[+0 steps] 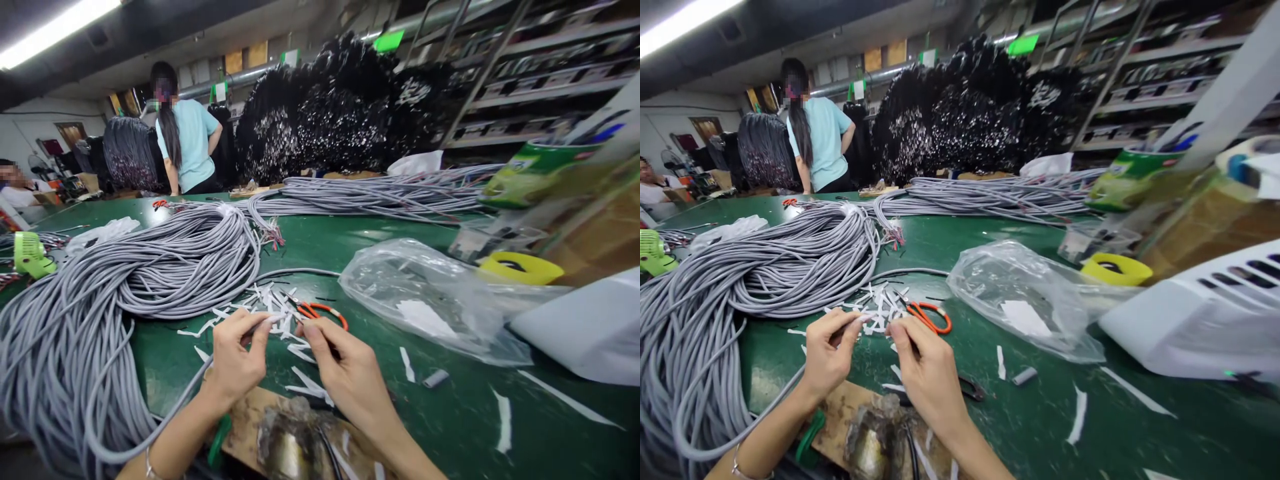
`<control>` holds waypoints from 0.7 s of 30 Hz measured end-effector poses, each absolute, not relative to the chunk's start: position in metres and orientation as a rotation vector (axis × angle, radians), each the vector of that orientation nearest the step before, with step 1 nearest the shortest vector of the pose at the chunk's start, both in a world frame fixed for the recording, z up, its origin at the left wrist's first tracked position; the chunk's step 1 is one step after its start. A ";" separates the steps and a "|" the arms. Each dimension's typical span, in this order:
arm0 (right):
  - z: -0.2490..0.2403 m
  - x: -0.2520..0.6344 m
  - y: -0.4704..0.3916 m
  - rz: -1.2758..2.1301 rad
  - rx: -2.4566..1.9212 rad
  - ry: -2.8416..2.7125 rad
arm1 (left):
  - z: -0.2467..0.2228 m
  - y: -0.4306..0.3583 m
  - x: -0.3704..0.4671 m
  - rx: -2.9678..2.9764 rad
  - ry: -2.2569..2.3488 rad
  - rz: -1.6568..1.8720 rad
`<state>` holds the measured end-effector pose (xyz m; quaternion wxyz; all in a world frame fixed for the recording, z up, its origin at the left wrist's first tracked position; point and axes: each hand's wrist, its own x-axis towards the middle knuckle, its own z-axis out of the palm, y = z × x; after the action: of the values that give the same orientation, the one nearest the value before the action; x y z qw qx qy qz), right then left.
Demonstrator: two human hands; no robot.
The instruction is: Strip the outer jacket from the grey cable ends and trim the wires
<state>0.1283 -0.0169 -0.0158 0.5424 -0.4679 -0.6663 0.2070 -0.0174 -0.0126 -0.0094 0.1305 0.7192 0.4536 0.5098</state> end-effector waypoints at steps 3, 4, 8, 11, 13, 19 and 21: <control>-0.017 0.127 -0.021 0.307 -1.093 -1.644 | -0.008 -0.013 -0.016 2.057 1.295 1.471; -0.017 0.127 -0.022 0.263 -1.092 -1.652 | -0.008 -0.013 -0.016 2.021 1.285 1.471; -0.016 0.124 -0.024 0.220 -1.074 -1.703 | -0.006 -0.012 -0.013 1.753 1.201 1.421; -0.017 0.122 -0.024 0.266 -1.079 -1.726 | -0.006 -0.012 -0.012 1.633 1.156 1.308; -0.017 0.121 -0.025 0.285 -1.085 -1.711 | -0.006 -0.013 -0.012 1.616 1.145 1.271; -0.015 0.118 -0.027 0.330 -1.081 -1.638 | -0.005 -0.015 -0.011 1.644 1.101 1.195; -0.014 0.118 -0.026 0.327 -1.076 -1.649 | -0.006 -0.014 -0.011 1.617 1.120 1.213</control>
<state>0.1177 -0.0262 -0.0141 0.5421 -0.4529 -0.6943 0.1376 -0.0111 -0.0142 -0.0056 0.4038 0.6401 0.4433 0.4803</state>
